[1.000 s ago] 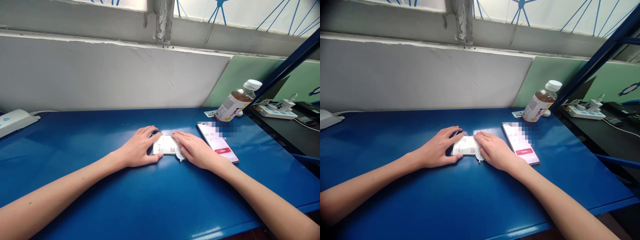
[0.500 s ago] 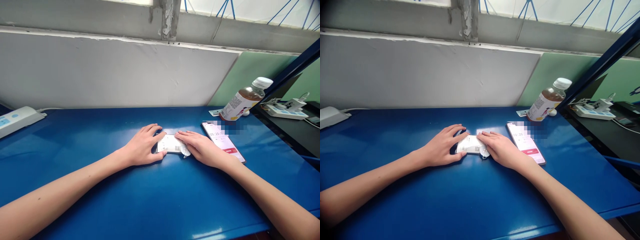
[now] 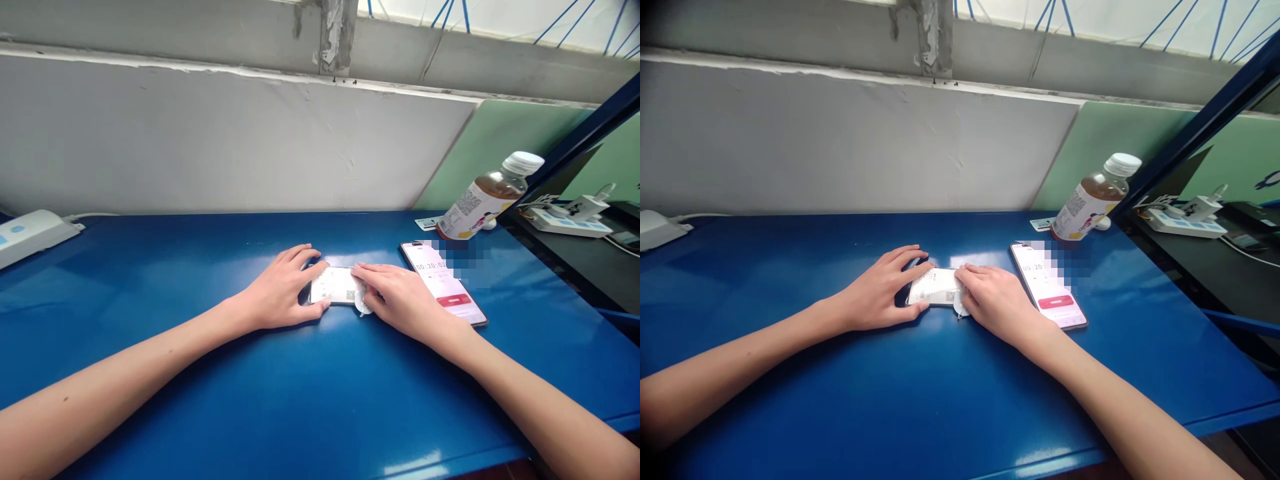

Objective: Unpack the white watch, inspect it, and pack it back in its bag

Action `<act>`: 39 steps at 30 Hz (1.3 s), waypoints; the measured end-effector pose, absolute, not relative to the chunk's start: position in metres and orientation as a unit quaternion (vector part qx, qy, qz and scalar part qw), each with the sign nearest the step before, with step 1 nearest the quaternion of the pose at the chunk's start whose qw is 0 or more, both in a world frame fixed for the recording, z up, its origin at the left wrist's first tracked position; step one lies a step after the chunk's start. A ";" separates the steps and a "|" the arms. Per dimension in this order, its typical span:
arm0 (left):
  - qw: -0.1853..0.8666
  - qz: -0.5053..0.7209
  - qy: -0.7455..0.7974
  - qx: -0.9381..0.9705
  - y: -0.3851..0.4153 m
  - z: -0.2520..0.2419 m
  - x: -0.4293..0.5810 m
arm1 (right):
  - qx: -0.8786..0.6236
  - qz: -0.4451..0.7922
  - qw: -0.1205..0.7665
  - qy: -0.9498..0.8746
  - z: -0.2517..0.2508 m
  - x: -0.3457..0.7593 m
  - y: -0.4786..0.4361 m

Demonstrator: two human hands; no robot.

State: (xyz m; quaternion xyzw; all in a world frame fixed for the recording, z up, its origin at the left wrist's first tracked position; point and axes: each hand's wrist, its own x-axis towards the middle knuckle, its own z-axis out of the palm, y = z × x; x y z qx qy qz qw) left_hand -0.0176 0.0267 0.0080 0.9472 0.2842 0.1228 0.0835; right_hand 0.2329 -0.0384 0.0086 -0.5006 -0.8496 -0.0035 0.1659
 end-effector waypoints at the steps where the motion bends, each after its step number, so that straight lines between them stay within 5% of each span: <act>1: 0.082 0.122 0.282 0.948 0.027 0.008 -0.018 | -0.495 -0.010 0.168 -0.853 0.008 0.232 -0.039; 39: 0.102 0.126 0.282 0.946 0.029 0.007 -0.018 | -0.562 0.189 0.245 -0.767 0.003 0.235 -0.046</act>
